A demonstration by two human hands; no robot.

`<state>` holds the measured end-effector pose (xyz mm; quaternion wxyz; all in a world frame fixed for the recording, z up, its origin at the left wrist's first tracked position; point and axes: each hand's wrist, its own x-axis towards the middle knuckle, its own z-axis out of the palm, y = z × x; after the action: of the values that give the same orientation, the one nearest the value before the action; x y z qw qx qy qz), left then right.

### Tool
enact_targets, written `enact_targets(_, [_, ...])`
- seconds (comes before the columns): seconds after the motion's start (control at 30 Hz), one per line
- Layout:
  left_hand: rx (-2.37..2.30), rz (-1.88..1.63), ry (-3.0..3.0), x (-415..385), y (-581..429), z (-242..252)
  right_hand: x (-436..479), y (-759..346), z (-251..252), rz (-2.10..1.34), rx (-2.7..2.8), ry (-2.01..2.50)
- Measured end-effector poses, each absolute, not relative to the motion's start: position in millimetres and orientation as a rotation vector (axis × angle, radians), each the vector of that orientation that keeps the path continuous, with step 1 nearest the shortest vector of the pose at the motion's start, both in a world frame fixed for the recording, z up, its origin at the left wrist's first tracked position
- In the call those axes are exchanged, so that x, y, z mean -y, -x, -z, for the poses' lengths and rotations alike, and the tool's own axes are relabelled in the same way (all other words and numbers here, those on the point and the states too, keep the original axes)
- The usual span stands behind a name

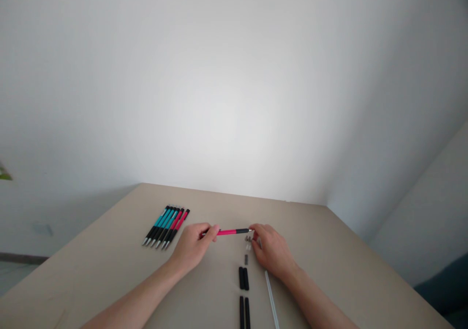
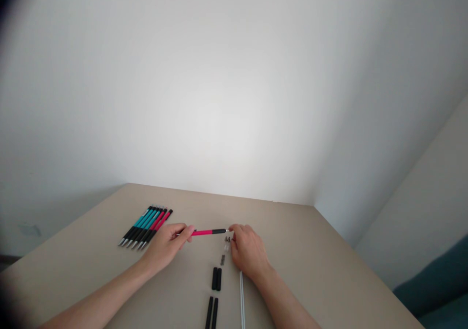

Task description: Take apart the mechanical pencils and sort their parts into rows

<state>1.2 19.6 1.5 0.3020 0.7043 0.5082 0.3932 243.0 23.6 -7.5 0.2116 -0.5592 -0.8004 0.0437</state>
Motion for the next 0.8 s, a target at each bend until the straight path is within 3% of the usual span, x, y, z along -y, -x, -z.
enact_targets(0.43, [-1.362, -1.027, -1.881, -21.2, 0.1, 1.9, -24.0, -244.3, 5.8, -0.174, 2.163, 1.526])
enact_targets(0.8, [-1.277, -0.904, -1.922, -20.7, 1.4, 3.5, -8.9, -238.2, -11.0, -0.380, 2.114, 1.195])
